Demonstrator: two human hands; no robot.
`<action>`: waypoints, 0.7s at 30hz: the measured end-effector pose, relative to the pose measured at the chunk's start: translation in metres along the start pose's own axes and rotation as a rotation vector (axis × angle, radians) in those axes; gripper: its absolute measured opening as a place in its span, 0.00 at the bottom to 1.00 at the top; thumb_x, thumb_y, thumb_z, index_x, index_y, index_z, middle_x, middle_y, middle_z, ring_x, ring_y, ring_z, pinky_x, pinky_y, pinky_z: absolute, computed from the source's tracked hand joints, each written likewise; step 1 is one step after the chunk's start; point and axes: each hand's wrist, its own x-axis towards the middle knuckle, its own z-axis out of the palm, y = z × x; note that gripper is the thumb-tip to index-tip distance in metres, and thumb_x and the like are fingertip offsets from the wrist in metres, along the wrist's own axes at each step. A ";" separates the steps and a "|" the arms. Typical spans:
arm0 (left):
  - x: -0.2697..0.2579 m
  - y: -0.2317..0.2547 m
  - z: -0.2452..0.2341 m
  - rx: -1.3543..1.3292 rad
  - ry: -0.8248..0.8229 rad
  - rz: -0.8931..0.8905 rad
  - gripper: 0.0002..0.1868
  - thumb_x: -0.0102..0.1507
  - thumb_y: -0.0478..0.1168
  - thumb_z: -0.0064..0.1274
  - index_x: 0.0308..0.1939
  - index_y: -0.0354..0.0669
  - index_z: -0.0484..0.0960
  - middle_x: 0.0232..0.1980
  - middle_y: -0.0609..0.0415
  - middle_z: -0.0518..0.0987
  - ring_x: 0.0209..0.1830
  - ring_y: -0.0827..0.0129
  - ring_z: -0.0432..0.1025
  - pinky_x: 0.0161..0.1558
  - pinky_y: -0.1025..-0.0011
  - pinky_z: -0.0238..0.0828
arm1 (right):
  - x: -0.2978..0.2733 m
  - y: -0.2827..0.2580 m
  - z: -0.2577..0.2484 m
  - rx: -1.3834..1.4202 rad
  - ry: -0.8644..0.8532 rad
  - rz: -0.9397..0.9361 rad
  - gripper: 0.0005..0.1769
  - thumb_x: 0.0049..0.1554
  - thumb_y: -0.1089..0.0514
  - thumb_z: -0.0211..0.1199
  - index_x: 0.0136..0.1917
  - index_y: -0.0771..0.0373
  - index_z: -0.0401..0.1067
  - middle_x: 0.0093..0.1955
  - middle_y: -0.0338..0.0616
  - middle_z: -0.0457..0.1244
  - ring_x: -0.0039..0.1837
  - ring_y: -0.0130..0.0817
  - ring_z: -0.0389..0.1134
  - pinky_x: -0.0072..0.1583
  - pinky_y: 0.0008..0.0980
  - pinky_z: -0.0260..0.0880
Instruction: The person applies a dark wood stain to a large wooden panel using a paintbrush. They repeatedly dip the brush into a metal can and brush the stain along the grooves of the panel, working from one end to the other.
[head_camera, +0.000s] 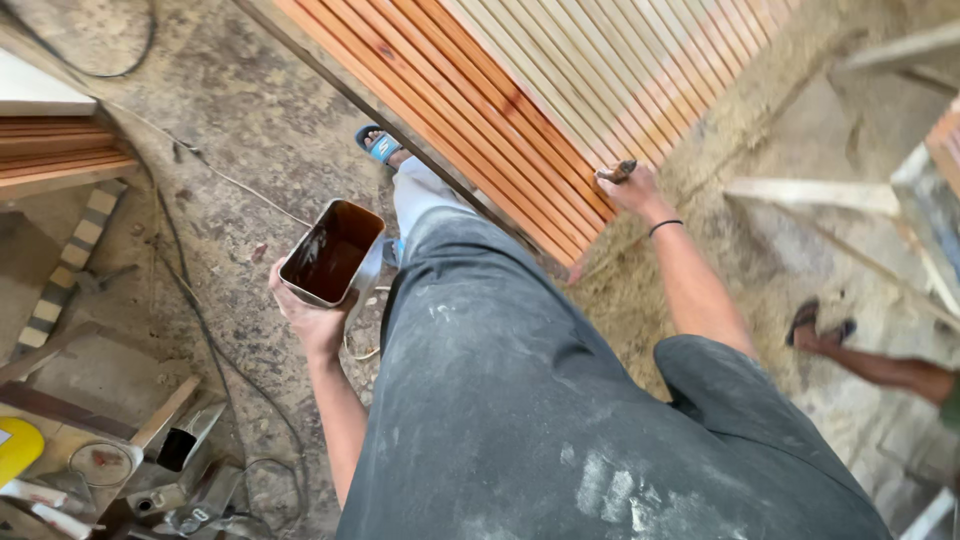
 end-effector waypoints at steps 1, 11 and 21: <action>0.006 -0.003 -0.004 0.037 0.022 -0.003 0.53 0.44 0.35 0.71 0.71 0.45 0.61 0.63 0.53 0.70 0.65 0.63 0.69 0.68 0.64 0.71 | 0.025 -0.015 -0.003 0.086 0.010 -0.038 0.12 0.58 0.50 0.68 0.45 0.62 0.78 0.41 0.55 0.69 0.45 0.53 0.70 0.46 0.46 0.68; 0.056 -0.010 -0.042 0.247 0.410 0.027 0.57 0.43 0.35 0.77 0.73 0.42 0.62 0.65 0.50 0.70 0.66 0.58 0.68 0.69 0.61 0.66 | 0.337 -0.239 0.005 0.230 0.054 -0.337 0.13 0.55 0.54 0.71 0.39 0.67 0.76 0.38 0.60 0.68 0.43 0.55 0.73 0.48 0.48 0.73; 0.157 0.041 -0.045 0.081 0.615 -0.048 0.60 0.48 0.28 0.76 0.76 0.46 0.53 0.70 0.50 0.68 0.70 0.60 0.66 0.72 0.61 0.66 | 0.613 -0.473 -0.014 0.354 0.110 -0.537 0.07 0.54 0.59 0.70 0.44 0.65 0.77 0.40 0.53 0.70 0.44 0.48 0.74 0.48 0.44 0.74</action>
